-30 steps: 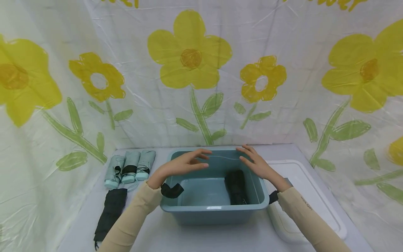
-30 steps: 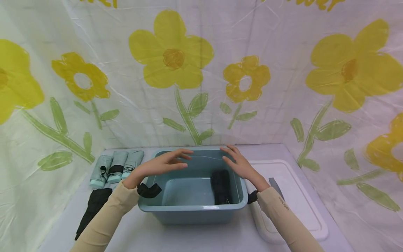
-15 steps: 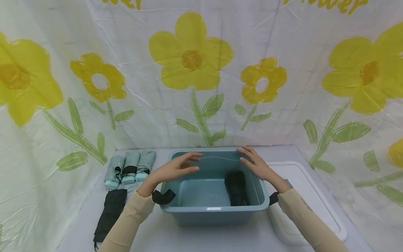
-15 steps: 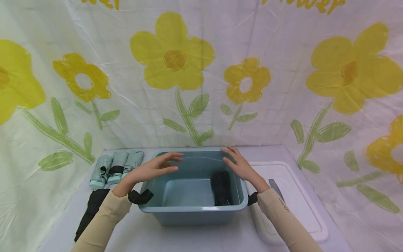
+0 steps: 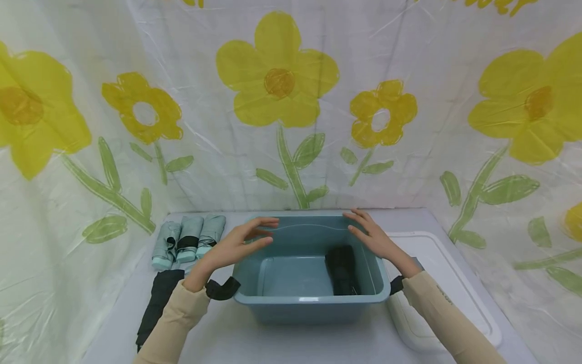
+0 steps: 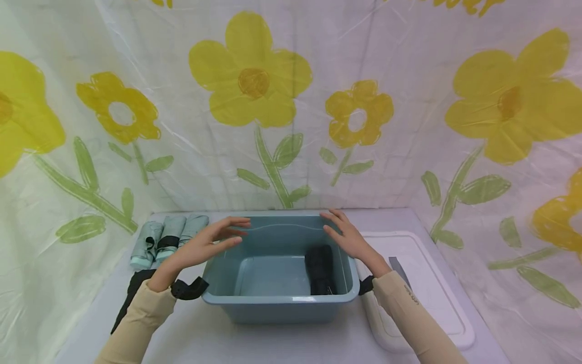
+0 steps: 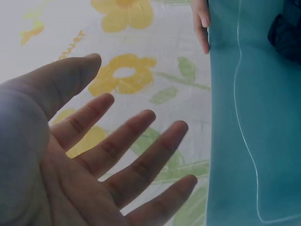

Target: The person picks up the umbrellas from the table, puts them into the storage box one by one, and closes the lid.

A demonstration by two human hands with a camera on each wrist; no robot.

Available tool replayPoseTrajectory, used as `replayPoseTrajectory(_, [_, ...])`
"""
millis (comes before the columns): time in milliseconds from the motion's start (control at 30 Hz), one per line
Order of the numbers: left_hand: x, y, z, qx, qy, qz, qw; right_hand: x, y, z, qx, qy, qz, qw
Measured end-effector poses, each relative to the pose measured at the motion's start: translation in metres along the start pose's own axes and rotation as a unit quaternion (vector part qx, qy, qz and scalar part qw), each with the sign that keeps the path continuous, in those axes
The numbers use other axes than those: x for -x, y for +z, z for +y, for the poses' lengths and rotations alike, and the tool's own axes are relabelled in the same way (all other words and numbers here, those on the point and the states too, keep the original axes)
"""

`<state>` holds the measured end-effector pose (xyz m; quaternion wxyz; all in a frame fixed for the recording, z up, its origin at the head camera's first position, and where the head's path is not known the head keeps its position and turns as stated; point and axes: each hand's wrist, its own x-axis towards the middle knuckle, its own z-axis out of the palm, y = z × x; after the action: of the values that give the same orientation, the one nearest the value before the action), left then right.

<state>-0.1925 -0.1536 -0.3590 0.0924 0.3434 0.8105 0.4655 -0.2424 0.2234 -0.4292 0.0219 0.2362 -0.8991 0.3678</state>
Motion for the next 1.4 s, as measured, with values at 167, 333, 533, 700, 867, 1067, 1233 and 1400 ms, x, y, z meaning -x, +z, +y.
replayPoseTrajectory(167, [0.007, -0.002, -0.004, 0.002, -0.002, 0.031, 0.9995, -0.001, 0.000, -0.001, 0.001, -0.003, 0.002, 1.0000])
replayPoseTrajectory(333, [0.016, -0.004, -0.009, 0.010, 0.003, 0.070, 0.9975, -0.002, 0.000, -0.002, 0.000, -0.004, 0.003, 1.0000])
replayPoseTrajectory(533, [0.026, -0.008, -0.012, 0.003, 0.004, 0.091, 0.9958, -0.003, -0.001, -0.002, -0.001, -0.008, 0.007, 0.9999])
replayPoseTrajectory(700, [0.034, -0.006, -0.016, -0.001, -0.001, 0.122, 0.9926, -0.002, -0.001, -0.001, -0.005, -0.010, 0.007, 0.9999])
replayPoseTrajectory(867, [0.042, -0.003, -0.027, -0.016, 0.012, 0.154, 0.9879, 0.000, 0.000, -0.001, -0.007, -0.010, 0.010, 0.9999])
replayPoseTrajectory(1067, [0.053, -0.001, -0.036, -0.045, 0.013, 0.182, 0.9822, -0.001, 0.000, 0.001, -0.008, -0.014, 0.013, 0.9998])
replayPoseTrajectory(1233, [0.062, 0.003, -0.032, -0.064, -0.007, 0.188, 0.9801, 0.000, 0.000, 0.001, -0.010, -0.011, 0.015, 0.9998])
replayPoseTrajectory(1400, [0.072, 0.006, -0.043, -0.068, -0.016, 0.181, 0.9810, 0.000, 0.001, 0.002, -0.013, -0.009, 0.014, 0.9998])
